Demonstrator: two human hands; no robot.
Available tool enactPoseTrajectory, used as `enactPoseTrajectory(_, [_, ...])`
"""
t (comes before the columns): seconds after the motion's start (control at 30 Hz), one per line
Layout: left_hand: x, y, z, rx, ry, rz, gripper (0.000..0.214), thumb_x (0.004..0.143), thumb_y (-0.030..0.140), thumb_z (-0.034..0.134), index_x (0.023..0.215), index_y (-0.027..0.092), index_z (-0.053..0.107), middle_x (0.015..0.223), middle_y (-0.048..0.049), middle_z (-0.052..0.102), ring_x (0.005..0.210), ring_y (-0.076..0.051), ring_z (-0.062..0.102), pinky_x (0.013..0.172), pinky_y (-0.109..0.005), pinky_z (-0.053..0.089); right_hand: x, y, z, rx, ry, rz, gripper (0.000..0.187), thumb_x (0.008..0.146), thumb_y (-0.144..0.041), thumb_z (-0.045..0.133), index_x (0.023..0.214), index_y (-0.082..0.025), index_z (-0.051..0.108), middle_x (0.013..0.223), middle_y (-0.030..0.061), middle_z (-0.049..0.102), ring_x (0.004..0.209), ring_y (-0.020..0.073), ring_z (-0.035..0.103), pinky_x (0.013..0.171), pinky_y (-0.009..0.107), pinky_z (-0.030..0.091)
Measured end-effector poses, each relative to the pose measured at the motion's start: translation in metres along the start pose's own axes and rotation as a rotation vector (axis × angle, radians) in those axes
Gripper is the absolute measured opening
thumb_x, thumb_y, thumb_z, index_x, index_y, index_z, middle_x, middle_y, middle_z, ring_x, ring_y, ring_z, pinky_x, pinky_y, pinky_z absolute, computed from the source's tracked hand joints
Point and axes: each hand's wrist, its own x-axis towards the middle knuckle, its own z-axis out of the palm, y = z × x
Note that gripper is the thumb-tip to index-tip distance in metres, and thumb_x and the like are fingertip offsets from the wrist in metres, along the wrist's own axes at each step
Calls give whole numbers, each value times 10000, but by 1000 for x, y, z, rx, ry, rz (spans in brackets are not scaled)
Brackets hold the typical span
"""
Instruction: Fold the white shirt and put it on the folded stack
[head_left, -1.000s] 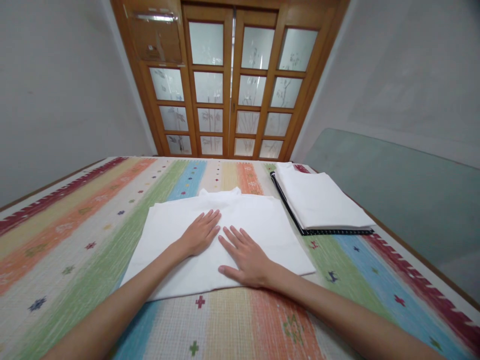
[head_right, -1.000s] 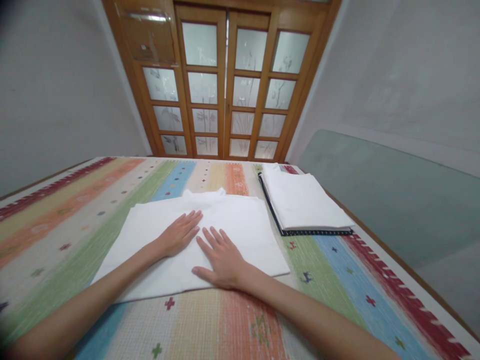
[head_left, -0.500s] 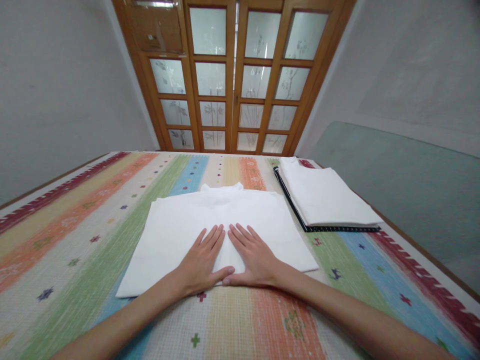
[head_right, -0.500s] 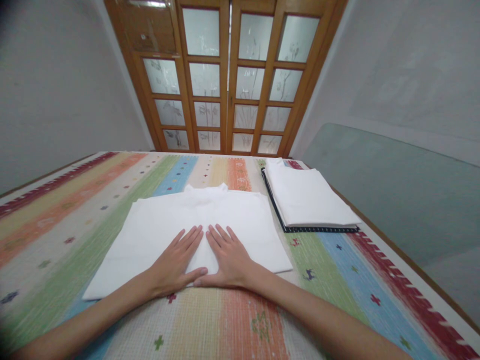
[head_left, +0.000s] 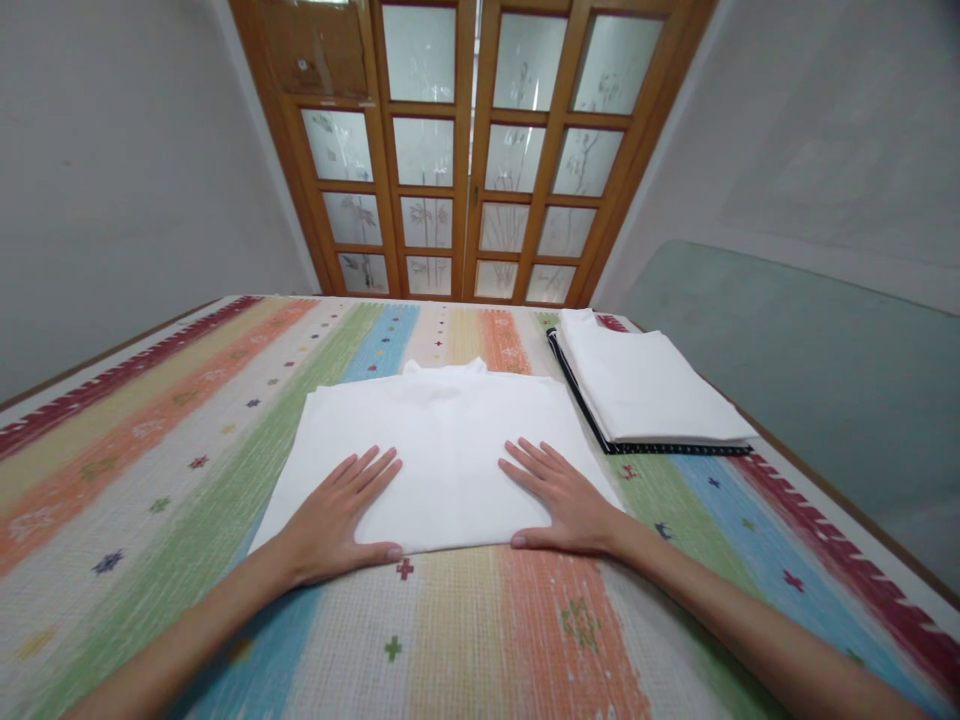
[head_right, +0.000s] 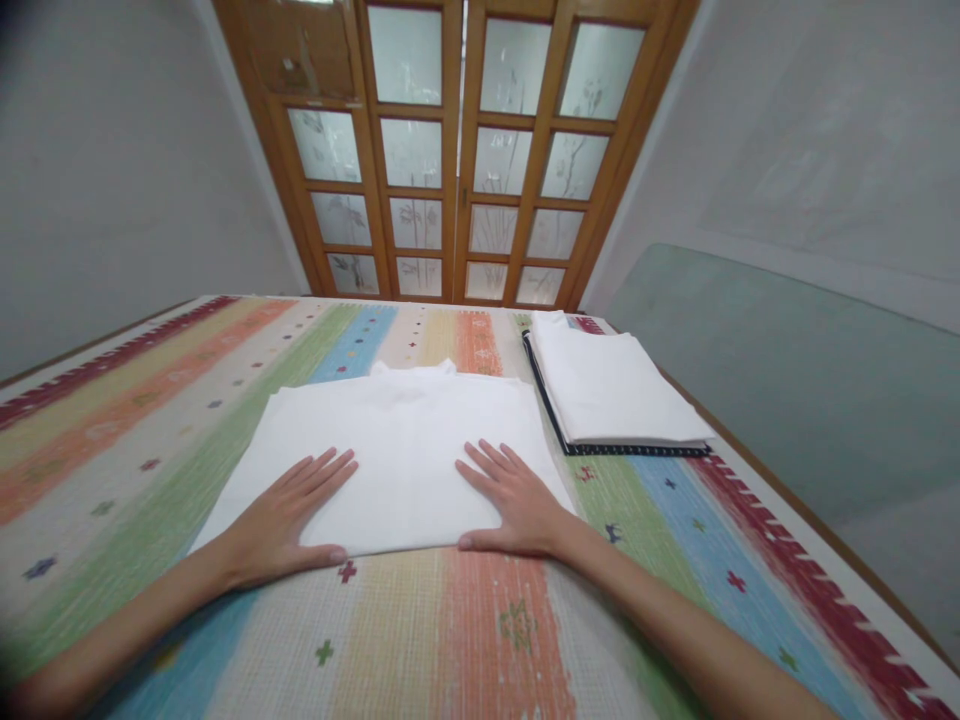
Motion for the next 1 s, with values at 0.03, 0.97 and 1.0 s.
enactPoseTrajectory(0.03, [-6, -6, -1, 15, 10, -15, 962, 802, 780, 433, 1553, 284, 92, 1583, -54, 248, 1447, -310, 252, 1183, -495, 165, -6, 5, -2, -4, -3, 11, 943, 775, -751, 538, 1527, -255, 261, 1590, 84, 213, 1469, 306, 164, 1183, 532, 151])
enactPoseTrajectory(0.97, [8, -51, 11, 85, 100, -531, 806, 931, 591, 195, 1449, -9, 342, 1518, -234, 339, 1431, -335, 280, 1146, -511, 275, 25, 40, 29, -110, 134, 442, 762, 971, -609, 169, 1509, -84, 297, 1564, 182, 259, 1467, 351, 100, 1163, 564, 178])
enactPoseTrajectory(1.0, [9, -53, 12, 85, 101, -544, 816, 928, 594, 196, 1445, -20, 341, 1517, -242, 338, 1430, -337, 281, 1147, -504, 276, 29, 42, 28, -102, 128, 454, 781, 968, -617, 159, 1500, -64, 309, 1561, 194, 260, 1465, 353, 108, 1164, 555, 182])
